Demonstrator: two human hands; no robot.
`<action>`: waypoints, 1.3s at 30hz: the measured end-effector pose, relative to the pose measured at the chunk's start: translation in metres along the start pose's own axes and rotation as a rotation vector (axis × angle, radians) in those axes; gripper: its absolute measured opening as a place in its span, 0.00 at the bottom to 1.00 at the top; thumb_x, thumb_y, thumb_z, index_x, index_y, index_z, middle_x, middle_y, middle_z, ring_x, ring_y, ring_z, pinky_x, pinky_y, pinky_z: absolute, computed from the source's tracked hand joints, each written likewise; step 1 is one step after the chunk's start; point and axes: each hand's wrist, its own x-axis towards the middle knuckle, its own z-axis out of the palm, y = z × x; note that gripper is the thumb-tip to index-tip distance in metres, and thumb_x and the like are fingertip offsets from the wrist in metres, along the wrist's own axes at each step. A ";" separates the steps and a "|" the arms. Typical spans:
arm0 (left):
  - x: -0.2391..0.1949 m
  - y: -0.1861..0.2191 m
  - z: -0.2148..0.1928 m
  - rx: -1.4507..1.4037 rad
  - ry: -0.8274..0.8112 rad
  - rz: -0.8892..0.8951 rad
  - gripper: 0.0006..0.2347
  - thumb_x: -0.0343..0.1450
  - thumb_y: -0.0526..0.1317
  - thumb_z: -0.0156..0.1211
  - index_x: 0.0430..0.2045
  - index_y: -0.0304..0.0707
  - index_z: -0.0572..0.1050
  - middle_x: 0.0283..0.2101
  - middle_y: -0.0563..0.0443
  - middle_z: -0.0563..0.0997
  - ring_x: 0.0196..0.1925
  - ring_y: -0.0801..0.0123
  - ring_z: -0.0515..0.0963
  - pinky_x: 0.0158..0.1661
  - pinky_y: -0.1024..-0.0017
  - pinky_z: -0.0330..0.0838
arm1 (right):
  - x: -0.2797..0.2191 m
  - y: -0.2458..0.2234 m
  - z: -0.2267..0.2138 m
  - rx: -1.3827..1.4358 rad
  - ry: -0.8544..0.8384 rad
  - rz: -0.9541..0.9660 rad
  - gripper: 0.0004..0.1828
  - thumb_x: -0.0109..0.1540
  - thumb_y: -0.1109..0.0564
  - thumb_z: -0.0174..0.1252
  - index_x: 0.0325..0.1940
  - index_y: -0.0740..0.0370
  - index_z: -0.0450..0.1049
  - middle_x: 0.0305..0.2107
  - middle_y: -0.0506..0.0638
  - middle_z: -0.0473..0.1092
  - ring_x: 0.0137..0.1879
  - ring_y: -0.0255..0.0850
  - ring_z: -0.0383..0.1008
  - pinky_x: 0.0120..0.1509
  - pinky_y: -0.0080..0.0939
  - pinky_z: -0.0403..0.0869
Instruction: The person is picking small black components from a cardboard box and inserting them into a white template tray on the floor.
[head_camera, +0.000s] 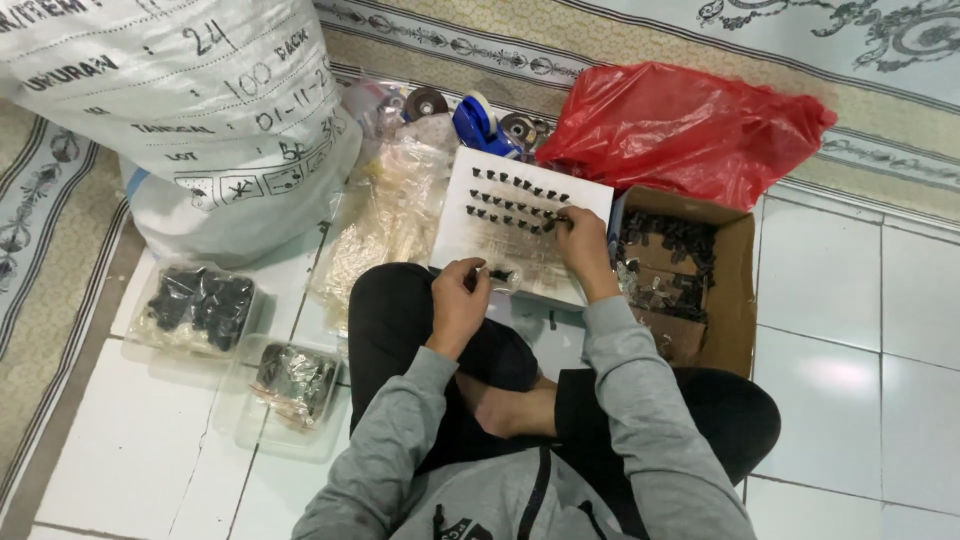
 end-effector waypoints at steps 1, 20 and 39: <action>0.001 0.000 0.000 0.001 0.000 -0.006 0.09 0.71 0.33 0.59 0.40 0.27 0.81 0.30 0.37 0.80 0.32 0.53 0.82 0.30 0.64 0.77 | 0.002 0.007 0.005 0.000 -0.006 0.002 0.12 0.61 0.62 0.59 0.48 0.63 0.81 0.37 0.62 0.75 0.45 0.60 0.80 0.49 0.52 0.79; 0.013 0.006 0.012 0.000 -0.036 0.057 0.10 0.75 0.36 0.57 0.40 0.23 0.81 0.31 0.33 0.81 0.36 0.48 0.83 0.32 0.63 0.77 | -0.094 -0.121 -0.042 0.167 -0.099 -0.382 0.09 0.65 0.62 0.59 0.49 0.59 0.80 0.33 0.57 0.74 0.40 0.55 0.78 0.41 0.49 0.78; 0.007 0.007 -0.002 0.023 -0.012 0.008 0.10 0.76 0.37 0.57 0.40 0.27 0.82 0.32 0.36 0.81 0.36 0.51 0.83 0.33 0.63 0.77 | -0.021 -0.059 -0.002 0.122 0.042 0.346 0.42 0.48 0.42 0.75 0.57 0.73 0.73 0.46 0.66 0.68 0.54 0.62 0.75 0.55 0.57 0.77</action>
